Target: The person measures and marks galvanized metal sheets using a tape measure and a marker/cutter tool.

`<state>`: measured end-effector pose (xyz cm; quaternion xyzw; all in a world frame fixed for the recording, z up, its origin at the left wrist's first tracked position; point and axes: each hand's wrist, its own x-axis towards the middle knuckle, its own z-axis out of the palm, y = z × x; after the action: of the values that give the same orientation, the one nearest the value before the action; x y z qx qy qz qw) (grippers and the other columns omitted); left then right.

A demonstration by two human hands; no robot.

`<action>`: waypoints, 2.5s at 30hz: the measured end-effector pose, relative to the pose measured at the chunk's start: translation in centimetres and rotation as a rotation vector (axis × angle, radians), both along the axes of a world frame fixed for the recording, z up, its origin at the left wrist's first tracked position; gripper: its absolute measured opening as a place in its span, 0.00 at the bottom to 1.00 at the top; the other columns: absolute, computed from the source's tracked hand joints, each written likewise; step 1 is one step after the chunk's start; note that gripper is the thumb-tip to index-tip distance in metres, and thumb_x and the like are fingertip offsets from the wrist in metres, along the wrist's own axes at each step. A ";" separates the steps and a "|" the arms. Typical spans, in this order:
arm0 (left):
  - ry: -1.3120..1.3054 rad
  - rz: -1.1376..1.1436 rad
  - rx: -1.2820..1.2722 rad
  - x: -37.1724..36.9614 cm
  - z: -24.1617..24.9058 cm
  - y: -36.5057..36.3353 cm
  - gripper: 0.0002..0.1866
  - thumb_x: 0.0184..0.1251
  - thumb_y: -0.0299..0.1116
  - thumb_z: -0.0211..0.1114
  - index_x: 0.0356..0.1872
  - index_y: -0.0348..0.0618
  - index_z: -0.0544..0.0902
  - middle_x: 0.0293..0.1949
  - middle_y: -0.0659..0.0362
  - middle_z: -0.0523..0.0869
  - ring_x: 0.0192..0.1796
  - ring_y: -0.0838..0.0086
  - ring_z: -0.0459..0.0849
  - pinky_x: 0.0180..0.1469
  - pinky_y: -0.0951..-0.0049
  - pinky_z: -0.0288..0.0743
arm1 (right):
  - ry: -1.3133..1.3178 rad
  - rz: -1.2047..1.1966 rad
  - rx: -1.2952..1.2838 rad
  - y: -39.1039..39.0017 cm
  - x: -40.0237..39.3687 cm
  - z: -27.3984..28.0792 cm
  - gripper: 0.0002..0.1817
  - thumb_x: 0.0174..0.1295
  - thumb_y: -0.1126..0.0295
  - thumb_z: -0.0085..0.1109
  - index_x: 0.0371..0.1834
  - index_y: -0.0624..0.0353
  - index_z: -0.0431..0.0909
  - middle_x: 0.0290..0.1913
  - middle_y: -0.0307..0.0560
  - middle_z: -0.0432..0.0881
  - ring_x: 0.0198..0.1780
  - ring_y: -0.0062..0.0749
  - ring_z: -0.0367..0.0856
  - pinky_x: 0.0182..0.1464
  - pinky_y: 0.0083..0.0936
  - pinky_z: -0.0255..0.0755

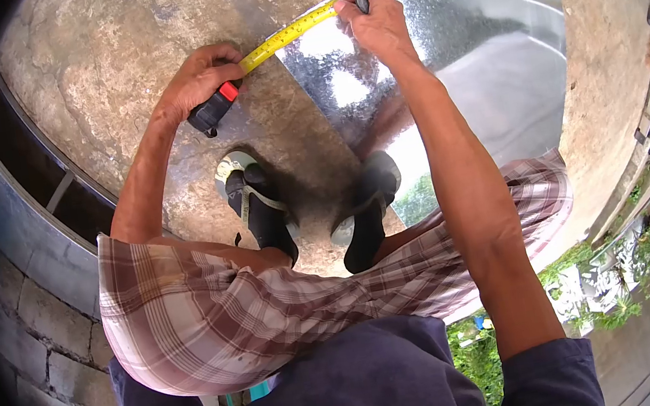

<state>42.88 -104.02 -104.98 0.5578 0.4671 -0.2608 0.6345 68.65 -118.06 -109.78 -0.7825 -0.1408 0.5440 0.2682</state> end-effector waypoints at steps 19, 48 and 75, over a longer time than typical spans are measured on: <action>0.107 -0.288 0.559 2.2 0.8 -2.9 0.24 0.61 0.54 0.74 0.26 0.38 0.87 0.20 0.48 0.83 0.24 0.54 0.83 0.32 0.58 0.77 | -0.111 0.081 0.177 -0.5 -0.7 1.7 0.12 0.67 0.66 0.65 0.40 0.65 0.80 0.25 0.45 0.85 0.24 0.23 0.83 0.30 0.24 0.78; 0.172 -0.331 0.587 2.7 1.2 -3.4 0.25 0.59 0.59 0.73 0.24 0.44 0.88 0.18 0.50 0.84 0.25 0.55 0.86 0.32 0.57 0.82 | -0.122 0.032 0.268 -1.2 -0.8 1.7 0.11 0.67 0.66 0.67 0.40 0.63 0.80 0.22 0.41 0.83 0.22 0.19 0.78 0.27 0.22 0.75; 0.276 -0.127 0.518 3.4 2.0 -3.6 0.25 0.52 0.56 0.77 0.21 0.39 0.87 0.15 0.51 0.82 0.20 0.61 0.83 0.31 0.61 0.78 | 0.087 0.431 -0.165 -0.8 7.0 8.7 0.13 0.73 0.62 0.56 0.51 0.58 0.79 0.32 0.43 0.83 0.26 0.24 0.80 0.28 0.29 0.75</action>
<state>46.30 -107.65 -103.02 0.6885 0.5640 -0.2454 0.3842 75.67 -118.90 -101.04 -0.7295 -0.2481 0.6314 0.0868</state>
